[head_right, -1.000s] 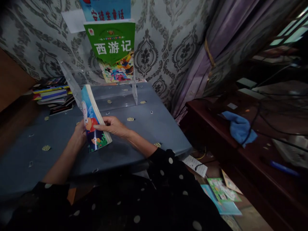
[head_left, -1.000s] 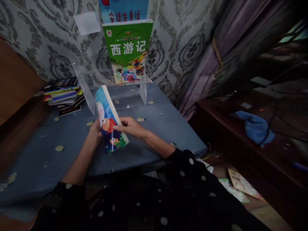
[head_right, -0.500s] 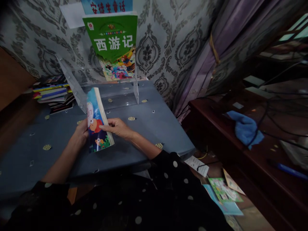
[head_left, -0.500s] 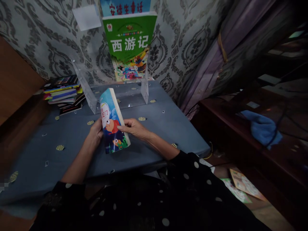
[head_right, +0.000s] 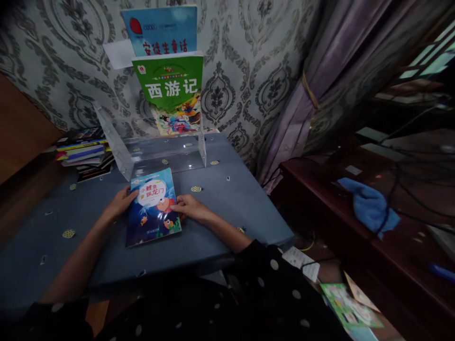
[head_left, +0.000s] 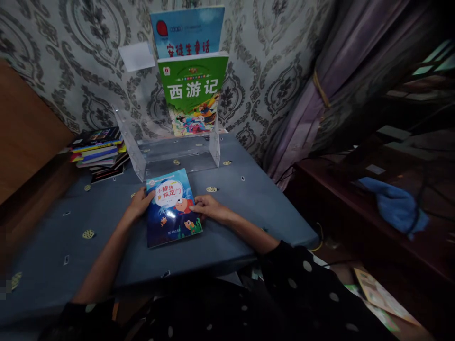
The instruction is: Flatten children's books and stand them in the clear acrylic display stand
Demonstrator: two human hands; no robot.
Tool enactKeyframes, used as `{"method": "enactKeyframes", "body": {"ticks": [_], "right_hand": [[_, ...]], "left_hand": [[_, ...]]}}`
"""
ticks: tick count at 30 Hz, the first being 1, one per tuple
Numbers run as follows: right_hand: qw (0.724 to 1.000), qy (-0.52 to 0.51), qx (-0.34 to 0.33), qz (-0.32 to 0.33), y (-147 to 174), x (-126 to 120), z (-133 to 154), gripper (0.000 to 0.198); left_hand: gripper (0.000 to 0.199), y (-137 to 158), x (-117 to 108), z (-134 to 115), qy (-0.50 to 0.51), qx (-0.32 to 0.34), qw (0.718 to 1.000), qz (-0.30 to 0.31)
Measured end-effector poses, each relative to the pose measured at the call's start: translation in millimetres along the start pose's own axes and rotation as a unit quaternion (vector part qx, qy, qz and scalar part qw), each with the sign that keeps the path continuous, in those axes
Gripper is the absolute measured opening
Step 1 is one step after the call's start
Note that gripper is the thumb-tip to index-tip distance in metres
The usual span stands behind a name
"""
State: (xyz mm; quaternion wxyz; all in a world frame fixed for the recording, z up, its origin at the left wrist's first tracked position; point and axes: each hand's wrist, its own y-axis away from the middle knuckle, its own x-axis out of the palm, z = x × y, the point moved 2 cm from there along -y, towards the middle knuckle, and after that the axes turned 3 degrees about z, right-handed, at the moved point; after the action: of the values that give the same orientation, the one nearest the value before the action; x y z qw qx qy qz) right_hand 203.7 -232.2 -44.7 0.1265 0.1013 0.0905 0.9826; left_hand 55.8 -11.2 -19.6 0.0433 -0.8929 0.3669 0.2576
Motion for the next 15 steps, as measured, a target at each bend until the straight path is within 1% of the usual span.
{"method": "enactKeyframes", "body": {"ticks": [1,2,3,4,5,6,8,12,15], "right_hand": [[1.000,0.004,0.008,-0.002,-1,-1,0,0.038],[1.000,0.005,0.017,-0.001,-2,-2,-1,0.037],[1.000,0.004,0.024,0.000,-2,-2,-1,0.037],[1.000,0.002,0.029,0.002,-3,-2,-1,0.037],[0.999,0.001,0.033,0.003,-3,-2,-1,0.037],[0.999,0.001,0.036,0.003,-3,-2,-1,0.036],[0.999,0.004,0.041,0.002,-3,-3,-1,0.036],[0.999,0.016,0.043,0.001,-2,-4,-2,0.034],[0.999,0.030,0.042,0.005,-2,-6,-2,0.033]], "left_hand": [[0.037,4,-2,-4,-0.125,0.014,0.992,-0.012],[0.039,9,-3,-9,-0.248,0.020,0.968,-0.026],[0.039,14,-3,-14,-0.349,0.027,0.936,-0.037],[0.038,19,-1,-19,-0.416,0.040,0.908,-0.044],[0.038,23,1,-23,-0.457,0.055,0.886,-0.047],[0.037,26,3,-27,-0.480,0.071,0.873,-0.047],[0.036,29,10,-30,-0.497,0.104,0.861,-0.038],[0.037,27,21,-28,-0.496,0.155,0.854,-0.015],[0.039,24,24,-22,-0.495,0.166,0.853,-0.022]]}}
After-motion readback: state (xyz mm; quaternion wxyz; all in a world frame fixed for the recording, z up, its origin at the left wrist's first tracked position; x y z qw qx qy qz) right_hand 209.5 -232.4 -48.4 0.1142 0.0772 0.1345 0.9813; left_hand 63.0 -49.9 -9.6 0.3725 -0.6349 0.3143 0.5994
